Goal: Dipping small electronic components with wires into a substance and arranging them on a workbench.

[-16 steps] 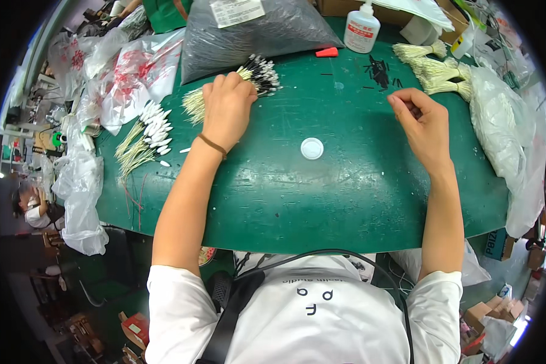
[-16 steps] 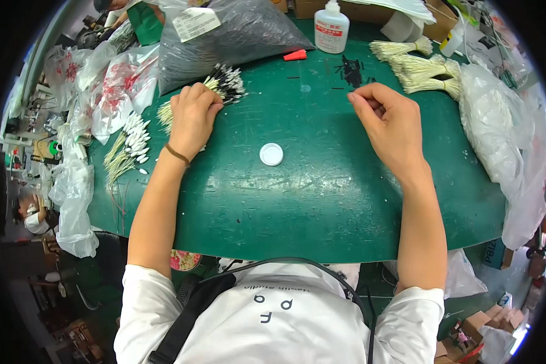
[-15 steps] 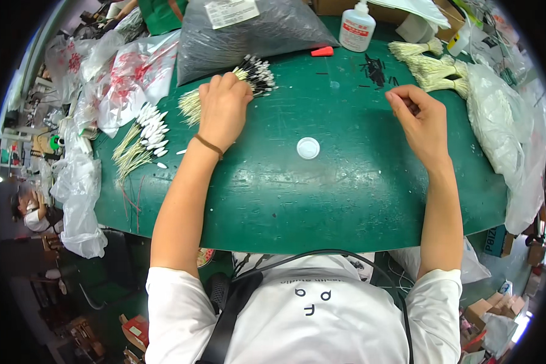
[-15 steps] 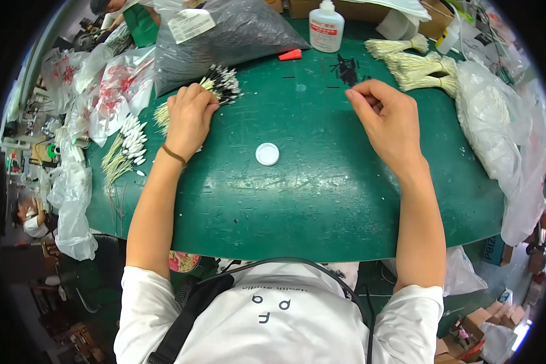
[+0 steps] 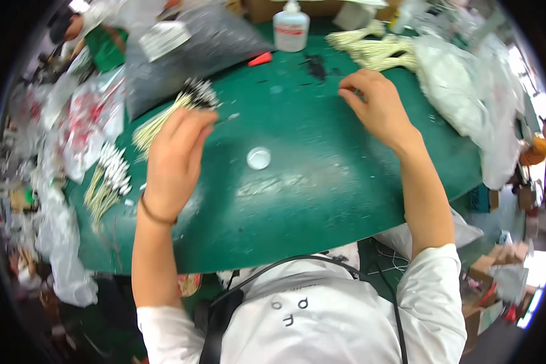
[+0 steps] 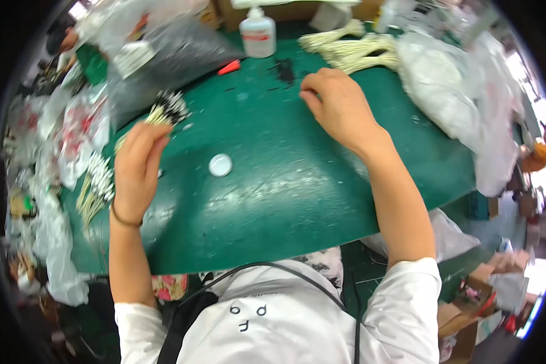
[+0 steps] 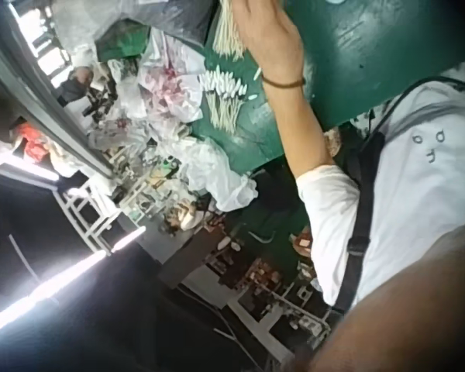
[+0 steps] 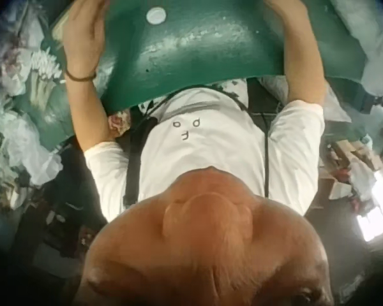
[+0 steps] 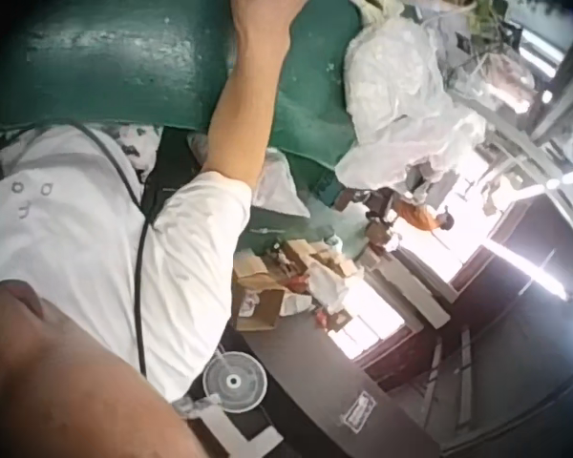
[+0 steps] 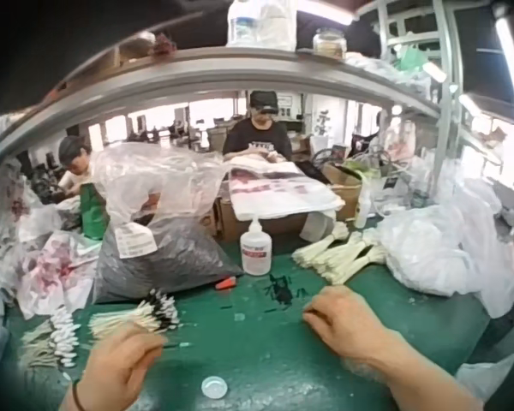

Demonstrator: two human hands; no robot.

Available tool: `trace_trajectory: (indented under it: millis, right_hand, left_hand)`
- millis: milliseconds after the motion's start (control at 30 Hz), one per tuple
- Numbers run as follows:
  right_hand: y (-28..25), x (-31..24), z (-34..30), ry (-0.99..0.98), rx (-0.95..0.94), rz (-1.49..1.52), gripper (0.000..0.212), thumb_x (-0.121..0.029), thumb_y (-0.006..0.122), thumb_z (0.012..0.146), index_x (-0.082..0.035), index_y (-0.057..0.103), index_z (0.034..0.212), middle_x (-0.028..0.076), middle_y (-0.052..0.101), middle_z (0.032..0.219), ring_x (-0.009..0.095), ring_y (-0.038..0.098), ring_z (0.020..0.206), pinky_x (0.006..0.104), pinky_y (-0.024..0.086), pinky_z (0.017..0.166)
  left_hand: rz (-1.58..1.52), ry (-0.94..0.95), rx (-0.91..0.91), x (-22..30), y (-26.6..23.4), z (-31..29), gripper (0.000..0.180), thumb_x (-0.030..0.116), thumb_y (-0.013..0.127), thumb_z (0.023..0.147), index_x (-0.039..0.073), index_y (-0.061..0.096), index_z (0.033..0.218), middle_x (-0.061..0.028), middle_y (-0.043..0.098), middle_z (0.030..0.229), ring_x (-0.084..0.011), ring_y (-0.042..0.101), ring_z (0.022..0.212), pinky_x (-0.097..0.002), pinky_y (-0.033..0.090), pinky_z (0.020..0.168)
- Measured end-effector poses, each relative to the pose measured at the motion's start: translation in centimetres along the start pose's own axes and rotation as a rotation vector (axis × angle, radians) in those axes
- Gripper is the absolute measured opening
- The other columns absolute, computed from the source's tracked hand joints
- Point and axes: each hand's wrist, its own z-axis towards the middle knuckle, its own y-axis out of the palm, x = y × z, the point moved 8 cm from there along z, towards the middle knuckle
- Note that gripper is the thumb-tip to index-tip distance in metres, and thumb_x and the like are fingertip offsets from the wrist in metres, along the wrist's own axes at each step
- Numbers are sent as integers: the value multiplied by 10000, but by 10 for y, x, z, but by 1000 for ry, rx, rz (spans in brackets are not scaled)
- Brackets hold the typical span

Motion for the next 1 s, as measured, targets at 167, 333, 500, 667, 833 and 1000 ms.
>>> trace_trajectory:
  millis: [167,333,500,667,833,1000]
  right_hand:
    - [-108,70,-21,119,231,-337,162,-112,682,886,-2,695,1004,168,703,924,294,684,808,354,530,743]
    - [-225,160,-38,438,133,-570,132,-91,624,854,-15,716,911,194,707,869,358,694,821,411,532,738]
    - [-152,330,3,633,-205,-100,127,-68,620,768,24,674,836,137,673,692,241,577,545,359,480,555]
    - [-189,542,-76,445,-445,-1219,402,-297,527,930,23,578,1169,258,601,1157,402,567,1102,471,444,978]
    - [-121,587,-56,685,-525,-814,407,-197,424,992,-34,543,1346,227,555,1377,403,509,1290,431,397,1081]
    - [-134,570,-48,519,-99,-550,309,-132,435,934,-53,621,1169,216,650,1157,424,602,1095,446,471,939]
  left_hand:
    - [41,-69,-29,5,-1,-30,173,-80,657,842,-18,656,1003,-140,581,899,-279,596,772,-337,486,673]
    - [-18,-145,76,-15,0,-48,148,-81,654,864,-21,666,999,-119,585,887,-229,584,758,-298,471,647]
    - [96,-138,137,-13,-10,-58,169,-76,677,845,-22,678,1005,-134,607,893,-256,600,774,-321,489,667]
    - [130,-29,177,-26,3,-44,184,-49,699,818,2,690,994,-137,623,896,-305,623,811,-372,511,709]
    - [165,-74,190,-34,-2,-41,201,-61,714,783,7,681,969,-119,615,870,-286,624,777,-356,505,671]
    - [97,-55,165,-46,8,-49,228,-74,724,761,10,688,969,-118,625,869,-276,625,761,-345,509,654]
